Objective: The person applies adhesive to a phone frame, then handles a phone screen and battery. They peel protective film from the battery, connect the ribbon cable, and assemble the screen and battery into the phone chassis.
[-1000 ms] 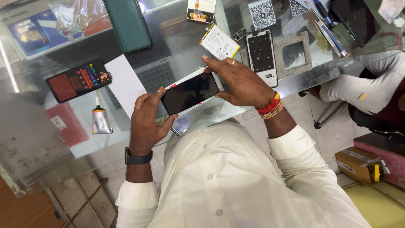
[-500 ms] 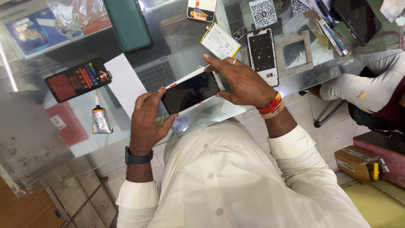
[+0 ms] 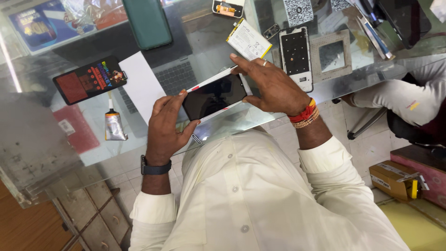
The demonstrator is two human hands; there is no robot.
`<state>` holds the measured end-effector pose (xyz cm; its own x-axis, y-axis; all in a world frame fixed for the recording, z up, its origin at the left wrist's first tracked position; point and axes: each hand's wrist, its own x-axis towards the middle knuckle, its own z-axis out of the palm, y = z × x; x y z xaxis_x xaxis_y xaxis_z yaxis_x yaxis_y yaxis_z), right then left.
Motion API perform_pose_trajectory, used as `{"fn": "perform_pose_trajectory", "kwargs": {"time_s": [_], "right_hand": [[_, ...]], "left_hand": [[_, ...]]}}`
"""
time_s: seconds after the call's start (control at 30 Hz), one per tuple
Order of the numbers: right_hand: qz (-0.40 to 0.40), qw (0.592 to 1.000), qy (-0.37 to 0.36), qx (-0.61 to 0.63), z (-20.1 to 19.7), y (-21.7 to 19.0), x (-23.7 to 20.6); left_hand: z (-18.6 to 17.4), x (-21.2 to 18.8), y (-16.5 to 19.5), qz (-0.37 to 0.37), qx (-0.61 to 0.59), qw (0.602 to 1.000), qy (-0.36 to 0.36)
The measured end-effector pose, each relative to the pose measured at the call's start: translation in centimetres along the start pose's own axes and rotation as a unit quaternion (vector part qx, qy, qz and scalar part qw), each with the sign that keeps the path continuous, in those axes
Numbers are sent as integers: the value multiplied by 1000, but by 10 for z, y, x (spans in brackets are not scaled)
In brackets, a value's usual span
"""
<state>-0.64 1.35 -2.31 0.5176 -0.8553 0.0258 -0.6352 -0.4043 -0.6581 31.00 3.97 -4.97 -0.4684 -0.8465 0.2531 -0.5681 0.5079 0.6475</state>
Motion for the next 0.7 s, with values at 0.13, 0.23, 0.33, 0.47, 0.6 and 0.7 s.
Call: {"fn": "perform_pose_trajectory", "kwargs": {"time_s": [0.13, 0.23, 0.33, 0.47, 0.6, 0.7], "right_hand": [[-4, 1000, 8, -1, 0, -1, 0], [5, 1000, 3, -1, 1, -2, 0], [5, 1000, 1, -10, 2, -2, 1], [10, 1000, -1, -17, 2, -1, 0], [39, 999, -19, -19, 2, 0, 0], [31, 999, -9, -7, 2, -2, 0]], "left_hand": [[0, 1, -2, 8, 0, 1000, -4], [1, -1, -2, 7, -5, 1000, -5], [1, -2, -3, 5, -8, 1000, -3], [1, -2, -4, 4, -8, 1000, -4], [0, -2, -2, 5, -6, 1000, -2], [0, -1, -1, -7, -14, 1000, -1]]}}
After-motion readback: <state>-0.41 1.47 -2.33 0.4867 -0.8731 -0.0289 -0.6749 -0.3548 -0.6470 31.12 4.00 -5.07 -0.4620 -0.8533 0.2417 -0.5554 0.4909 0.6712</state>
